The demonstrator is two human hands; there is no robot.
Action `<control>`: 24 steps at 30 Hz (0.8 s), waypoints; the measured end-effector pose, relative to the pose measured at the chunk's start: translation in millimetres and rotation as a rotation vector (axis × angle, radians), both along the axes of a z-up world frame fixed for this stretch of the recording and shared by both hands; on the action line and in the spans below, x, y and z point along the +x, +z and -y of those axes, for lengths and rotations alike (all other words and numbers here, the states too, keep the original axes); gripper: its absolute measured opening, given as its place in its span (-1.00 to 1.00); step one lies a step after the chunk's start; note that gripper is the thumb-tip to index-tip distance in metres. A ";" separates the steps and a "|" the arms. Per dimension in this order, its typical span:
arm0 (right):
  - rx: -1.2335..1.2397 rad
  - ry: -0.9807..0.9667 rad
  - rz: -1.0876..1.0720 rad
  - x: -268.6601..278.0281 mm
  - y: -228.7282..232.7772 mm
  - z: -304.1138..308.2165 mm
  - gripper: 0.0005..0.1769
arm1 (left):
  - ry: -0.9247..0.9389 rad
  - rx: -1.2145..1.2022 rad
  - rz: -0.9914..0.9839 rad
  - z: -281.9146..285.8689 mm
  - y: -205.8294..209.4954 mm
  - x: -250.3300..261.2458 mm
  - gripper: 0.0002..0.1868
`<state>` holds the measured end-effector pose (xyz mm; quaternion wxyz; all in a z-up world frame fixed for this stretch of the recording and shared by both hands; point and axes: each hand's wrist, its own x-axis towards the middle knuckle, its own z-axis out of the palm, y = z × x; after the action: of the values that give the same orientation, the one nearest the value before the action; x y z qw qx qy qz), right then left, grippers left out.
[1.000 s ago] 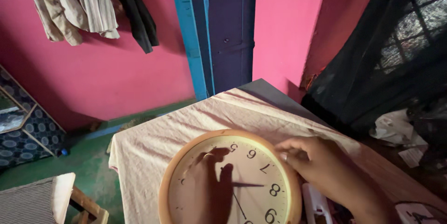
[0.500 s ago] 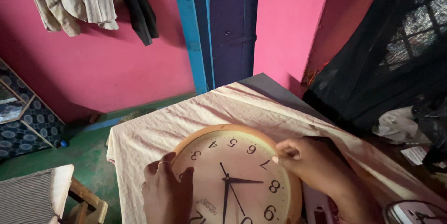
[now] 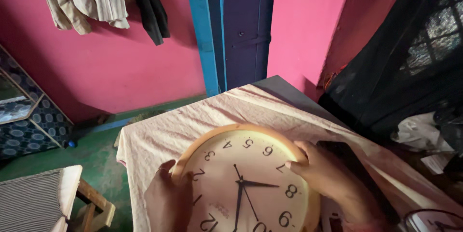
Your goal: The person opens the battery compartment of a pink flashlight and removes a battery, then loads batteries into a white handheld device. They flip the wall clock face-down on the table and open the battery cover on its back to work on the clock's batteries.
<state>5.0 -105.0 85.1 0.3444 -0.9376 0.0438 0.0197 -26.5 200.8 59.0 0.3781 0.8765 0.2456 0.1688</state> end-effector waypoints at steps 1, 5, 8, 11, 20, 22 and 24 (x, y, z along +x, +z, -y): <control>0.071 0.012 0.044 -2.9 9.0 -1.8 -0.45 | -0.019 -0.032 -0.012 -0.8 4.2 -2.3 -0.47; 0.393 -0.037 0.077 -22.7 54.3 0.4 -0.44 | -0.035 -0.126 -0.028 1.4 30.6 -6.7 -0.43; 0.786 -0.001 0.140 -43.2 93.0 11.0 -0.36 | -0.063 -0.319 -0.150 11.1 41.0 -9.3 -0.44; 1.133 0.202 0.152 -65.1 119.2 3.7 -0.33 | -0.107 -0.488 -0.086 25.1 32.0 -2.7 -0.44; 1.509 0.748 0.118 -36.2 119.8 -31.0 -0.33 | -0.373 -1.080 0.159 67.4 -23.2 29.5 -0.40; 1.435 0.716 0.185 -30.2 105.4 -28.0 -0.33 | -0.259 -1.287 -0.065 83.5 -21.0 28.4 -0.43; 1.362 0.693 0.237 -29.9 94.5 -23.8 -0.33 | -0.275 -1.383 -0.060 99.2 -13.4 25.3 -0.43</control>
<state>-24.9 -81.2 179.6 0.8219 -0.4747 -0.3111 0.0483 -1.2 101.6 45.6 0.8594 0.4627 0.1938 -0.0993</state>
